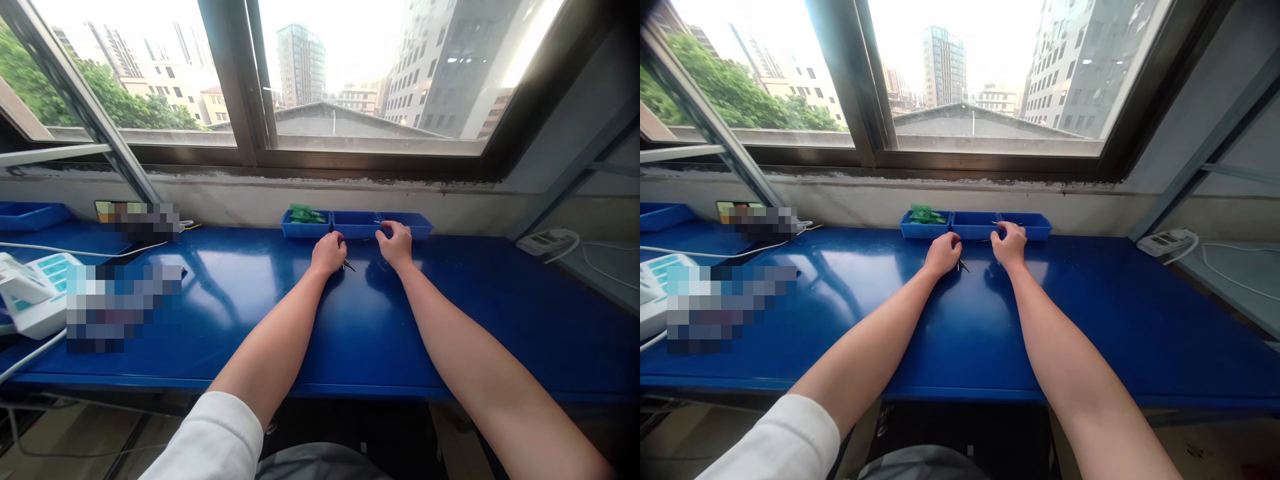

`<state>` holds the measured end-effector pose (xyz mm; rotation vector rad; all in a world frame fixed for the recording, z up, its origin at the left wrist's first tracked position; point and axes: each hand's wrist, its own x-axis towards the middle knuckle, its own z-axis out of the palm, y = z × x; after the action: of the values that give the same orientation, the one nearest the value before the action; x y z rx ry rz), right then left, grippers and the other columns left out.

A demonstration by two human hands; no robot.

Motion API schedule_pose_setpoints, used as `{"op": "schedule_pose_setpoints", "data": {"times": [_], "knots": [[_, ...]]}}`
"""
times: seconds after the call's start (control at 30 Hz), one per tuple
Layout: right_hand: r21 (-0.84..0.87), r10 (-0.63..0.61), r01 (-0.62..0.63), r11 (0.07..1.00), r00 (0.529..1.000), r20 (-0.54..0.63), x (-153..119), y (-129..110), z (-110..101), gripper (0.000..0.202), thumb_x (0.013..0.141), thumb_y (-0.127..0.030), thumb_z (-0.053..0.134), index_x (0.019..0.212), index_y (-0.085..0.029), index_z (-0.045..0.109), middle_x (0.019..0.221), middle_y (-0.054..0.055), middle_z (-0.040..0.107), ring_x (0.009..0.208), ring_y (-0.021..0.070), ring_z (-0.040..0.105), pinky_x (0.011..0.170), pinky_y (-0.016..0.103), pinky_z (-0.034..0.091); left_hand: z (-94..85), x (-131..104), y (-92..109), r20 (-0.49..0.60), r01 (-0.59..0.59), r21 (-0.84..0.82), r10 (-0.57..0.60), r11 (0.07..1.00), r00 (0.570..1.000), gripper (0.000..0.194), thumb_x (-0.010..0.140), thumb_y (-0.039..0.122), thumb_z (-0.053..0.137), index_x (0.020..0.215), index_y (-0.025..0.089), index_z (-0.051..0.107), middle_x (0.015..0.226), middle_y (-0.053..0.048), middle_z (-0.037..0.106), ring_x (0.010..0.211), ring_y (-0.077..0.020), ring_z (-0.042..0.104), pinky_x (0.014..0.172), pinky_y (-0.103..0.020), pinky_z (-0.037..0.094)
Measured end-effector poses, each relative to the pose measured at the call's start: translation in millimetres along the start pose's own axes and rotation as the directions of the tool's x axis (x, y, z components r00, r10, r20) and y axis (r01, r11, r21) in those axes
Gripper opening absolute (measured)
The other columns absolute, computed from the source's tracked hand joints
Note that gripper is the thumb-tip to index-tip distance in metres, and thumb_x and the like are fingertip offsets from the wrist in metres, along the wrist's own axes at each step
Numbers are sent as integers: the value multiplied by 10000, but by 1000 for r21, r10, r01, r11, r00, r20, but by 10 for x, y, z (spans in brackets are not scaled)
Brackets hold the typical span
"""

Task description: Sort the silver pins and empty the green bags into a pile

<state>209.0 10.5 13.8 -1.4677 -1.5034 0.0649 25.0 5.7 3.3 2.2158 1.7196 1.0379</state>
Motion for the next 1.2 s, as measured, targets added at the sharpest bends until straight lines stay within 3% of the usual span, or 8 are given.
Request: {"op": "schedule_pose_setpoints", "data": {"times": [0.23, 0.47, 0.67, 0.9, 1.07, 1.2], "knots": [[-176, 105, -98, 980, 994, 31, 79, 162, -8, 470, 739, -325, 521, 1187, -191, 562, 1296, 99, 510, 1125, 330, 377, 916, 475, 350, 16, -4, -15, 50, 14, 26, -15, 1000, 999, 256, 851, 254, 440, 1041, 191, 600, 1056, -84, 644, 972, -216, 594, 845, -317, 469], [-202, 132, -105, 974, 984, 124, 97, 253, 31, 569, 742, -383, 540, 1275, -192, 490, 1397, 95, 406, 1177, 357, 337, 940, 488, 340, 39, 7, -47, 74, 2, 35, -4, 999, 997, 264, 848, 280, 440, 1037, 187, 600, 1071, -91, 637, 985, -229, 590, 844, -327, 467], [-224, 196, -141, 964, 950, 245, 97, 291, 45, 742, 720, -462, 563, 1389, -225, 347, 1514, 80, 220, 1216, 392, 298, 941, 543, 331, 34, 6, -38, 91, 2, 48, -6, 999, 996, 272, 849, 296, 451, 1054, 184, 592, 1081, -99, 632, 993, -227, 586, 842, -323, 463], [-270, 249, -181, 946, 938, 242, 89, 274, 40, 781, 731, -445, 550, 1425, -214, 275, 1542, 74, 117, 1249, 369, 278, 948, 501, 354, 47, 11, -41, 99, 0, 64, -6, 998, 995, 281, 846, 310, 461, 1058, 180, 591, 1093, -93, 628, 998, -221, 584, 839, -306, 458], [-282, 230, -175, 943, 957, 178, 57, 262, 80, 775, 712, -397, 563, 1407, -175, 301, 1529, 106, 145, 1247, 378, 268, 952, 509, 332, 52, 5, -23, 94, -6, 83, -2, 997, 996, 300, 826, 346, 489, 1050, 179, 598, 1077, -89, 629, 996, -223, 579, 822, -296, 460], [-221, 47, -32, 975, 997, 65, -7, 157, 122, 570, 724, -316, 563, 1263, -148, 487, 1366, 149, 409, 1199, 342, 336, 961, 480, 331, 55, 4, -23, 92, -25, 95, 16, 995, 996, 277, 825, 329, 485, 1022, 182, 613, 1057, -90, 631, 980, -224, 581, 821, -300, 458]]}}
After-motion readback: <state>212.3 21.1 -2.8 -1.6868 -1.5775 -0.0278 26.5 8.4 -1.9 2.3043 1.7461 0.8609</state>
